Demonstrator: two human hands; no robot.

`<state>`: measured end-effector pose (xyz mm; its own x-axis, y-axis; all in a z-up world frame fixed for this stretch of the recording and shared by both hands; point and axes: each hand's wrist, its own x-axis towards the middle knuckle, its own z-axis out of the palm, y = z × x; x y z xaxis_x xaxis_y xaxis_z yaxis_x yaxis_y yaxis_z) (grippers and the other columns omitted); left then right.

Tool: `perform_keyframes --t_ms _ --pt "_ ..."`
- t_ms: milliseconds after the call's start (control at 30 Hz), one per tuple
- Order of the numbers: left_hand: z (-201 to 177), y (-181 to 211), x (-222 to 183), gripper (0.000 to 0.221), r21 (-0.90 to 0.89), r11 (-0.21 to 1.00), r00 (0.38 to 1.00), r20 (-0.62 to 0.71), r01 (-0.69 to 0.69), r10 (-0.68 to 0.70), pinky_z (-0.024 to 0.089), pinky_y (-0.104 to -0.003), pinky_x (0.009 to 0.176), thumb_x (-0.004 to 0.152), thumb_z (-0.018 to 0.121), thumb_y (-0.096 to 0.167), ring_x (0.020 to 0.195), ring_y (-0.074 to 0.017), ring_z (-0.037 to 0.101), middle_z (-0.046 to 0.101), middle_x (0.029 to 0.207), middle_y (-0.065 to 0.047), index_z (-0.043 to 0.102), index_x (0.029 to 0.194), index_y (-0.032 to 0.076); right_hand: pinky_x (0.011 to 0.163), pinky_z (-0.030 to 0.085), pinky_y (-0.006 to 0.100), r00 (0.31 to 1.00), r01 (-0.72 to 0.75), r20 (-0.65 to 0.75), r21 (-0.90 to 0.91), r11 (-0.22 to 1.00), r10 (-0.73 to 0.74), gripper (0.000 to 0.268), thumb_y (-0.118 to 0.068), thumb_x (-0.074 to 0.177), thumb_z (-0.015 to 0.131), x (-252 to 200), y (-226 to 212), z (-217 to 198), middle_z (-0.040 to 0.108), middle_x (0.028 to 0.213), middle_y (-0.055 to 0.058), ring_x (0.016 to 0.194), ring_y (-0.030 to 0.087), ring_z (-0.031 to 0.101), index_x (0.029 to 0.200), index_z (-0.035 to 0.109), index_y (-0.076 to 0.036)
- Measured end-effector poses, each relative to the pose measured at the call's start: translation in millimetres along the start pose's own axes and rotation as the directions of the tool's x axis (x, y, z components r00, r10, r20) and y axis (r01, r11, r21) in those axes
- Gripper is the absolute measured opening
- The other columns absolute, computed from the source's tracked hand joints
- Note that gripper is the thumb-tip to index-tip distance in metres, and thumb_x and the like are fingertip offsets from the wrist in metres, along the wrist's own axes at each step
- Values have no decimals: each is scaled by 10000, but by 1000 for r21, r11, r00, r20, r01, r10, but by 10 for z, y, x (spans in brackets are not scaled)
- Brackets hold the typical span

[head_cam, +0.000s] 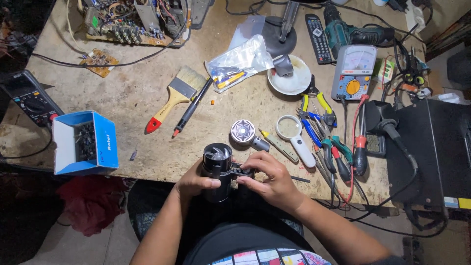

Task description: Disassembling and inspecting the internal components of a hair dryer on a repair bench, followed by reassembly attempts.

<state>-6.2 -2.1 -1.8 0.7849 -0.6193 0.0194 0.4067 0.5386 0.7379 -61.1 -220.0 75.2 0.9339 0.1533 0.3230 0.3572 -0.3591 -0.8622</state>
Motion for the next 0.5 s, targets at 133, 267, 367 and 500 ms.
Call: perform_keyframes --t_ms 133,267,367,500 --pt "-52 -30 32 697 -8 1000 1000 12 -6 6 590 -509 861 590 882 48 981 -288 717 744 1037 -240 636 1231 -71 718 589 353 999 27 34 -43 999 -26 221 -186 851 848 -8 31 -9 669 948 93 818 261 685 1030 760 -91" --pt "-80 -23 17 692 -21 1000 1000 16 0 0 588 -515 862 589 874 34 984 -296 721 745 1043 -244 633 1228 -76 714 588 369 993 37 111 -29 999 -34 196 -210 876 821 95 -29 -94 659 939 86 803 270 680 1023 753 -99" --pt "-111 -49 -25 683 -54 998 1000 1 17 -17 591 -556 837 613 840 30 948 -345 734 737 1018 -269 618 1247 -96 727 593 373 987 26 157 2 1000 -26 175 -216 903 779 251 35 -266 688 952 88 832 268 695 1043 765 -112" --pt "-135 -97 -44 703 -104 994 1000 -7 18 -18 582 -558 854 626 817 109 970 -342 738 729 1008 -251 600 1270 -72 828 580 447 991 55 131 -298 953 -17 410 -321 958 719 649 275 -438 660 1136 181 1010 379 670 1311 665 -121"
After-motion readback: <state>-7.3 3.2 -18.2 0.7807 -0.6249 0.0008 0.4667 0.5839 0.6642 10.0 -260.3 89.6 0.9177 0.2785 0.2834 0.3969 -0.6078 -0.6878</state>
